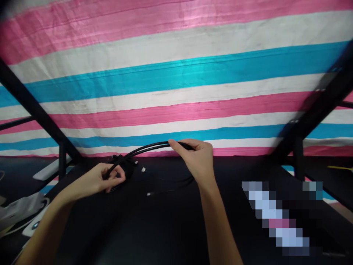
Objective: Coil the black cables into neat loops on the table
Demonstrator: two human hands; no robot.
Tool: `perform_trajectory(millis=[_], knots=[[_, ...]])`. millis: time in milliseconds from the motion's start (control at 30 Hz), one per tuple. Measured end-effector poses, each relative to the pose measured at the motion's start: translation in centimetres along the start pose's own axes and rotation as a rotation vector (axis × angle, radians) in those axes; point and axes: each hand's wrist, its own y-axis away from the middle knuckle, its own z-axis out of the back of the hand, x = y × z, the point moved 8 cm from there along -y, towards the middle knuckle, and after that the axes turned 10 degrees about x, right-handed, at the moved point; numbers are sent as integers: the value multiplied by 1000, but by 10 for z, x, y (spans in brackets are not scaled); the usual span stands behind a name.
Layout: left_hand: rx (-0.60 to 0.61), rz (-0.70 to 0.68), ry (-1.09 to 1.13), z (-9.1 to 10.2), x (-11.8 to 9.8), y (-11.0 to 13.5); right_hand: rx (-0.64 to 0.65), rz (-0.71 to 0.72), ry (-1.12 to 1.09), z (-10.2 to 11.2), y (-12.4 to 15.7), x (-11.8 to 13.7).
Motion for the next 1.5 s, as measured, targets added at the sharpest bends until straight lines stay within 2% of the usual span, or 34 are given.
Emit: perform_trajectory(millis=[100, 167, 267, 367, 467, 533, 667, 767, 867, 933, 1000, 1133, 1233, 1333, 1500], knots=[[-258, -14, -124, 22, 15, -1, -49, 24, -31, 4, 0, 3], [-390, -41, -218, 26, 20, -4, -94, 28, -92, 9, 1, 6], [-453, -70, -307, 16, 20, -15, -175, -10, -223, 18, 4, 6], [-426, -162, -227, -3, 12, -26, -259, -43, -337, 26, 9, 5], [-298, -261, -34, -27, 6, -34, -296, -41, -319, 31, 14, 10], [-269, -310, 127, -37, 4, -35, -317, -41, -261, 34, 17, 13], [-463, -347, 509, -34, 3, -26, -316, -41, -263, 32, 20, 16], [-594, -361, 876, -29, 1, -21, -321, -46, -418, 24, 24, 14], [-700, -292, 1133, -32, 2, -21, -340, -29, -614, 17, 27, 13], [-653, -231, 1250, -44, 1, -30, -331, -29, -719, 12, 28, 12], [-529, -227, 1344, -61, -5, -42, -282, -60, -785, 6, 27, 11], [-341, -358, 1420, -84, -28, -61, -138, -133, -876, -6, 25, 12], [-314, -446, 1405, -86, -42, -69, -53, -162, -986, -9, 22, 11], [-326, -447, 1398, -84, -49, -76, 41, -201, -1004, -11, 17, 5], [-302, -495, 1382, -75, -59, -81, 58, -222, -1006, -10, 9, -4]])
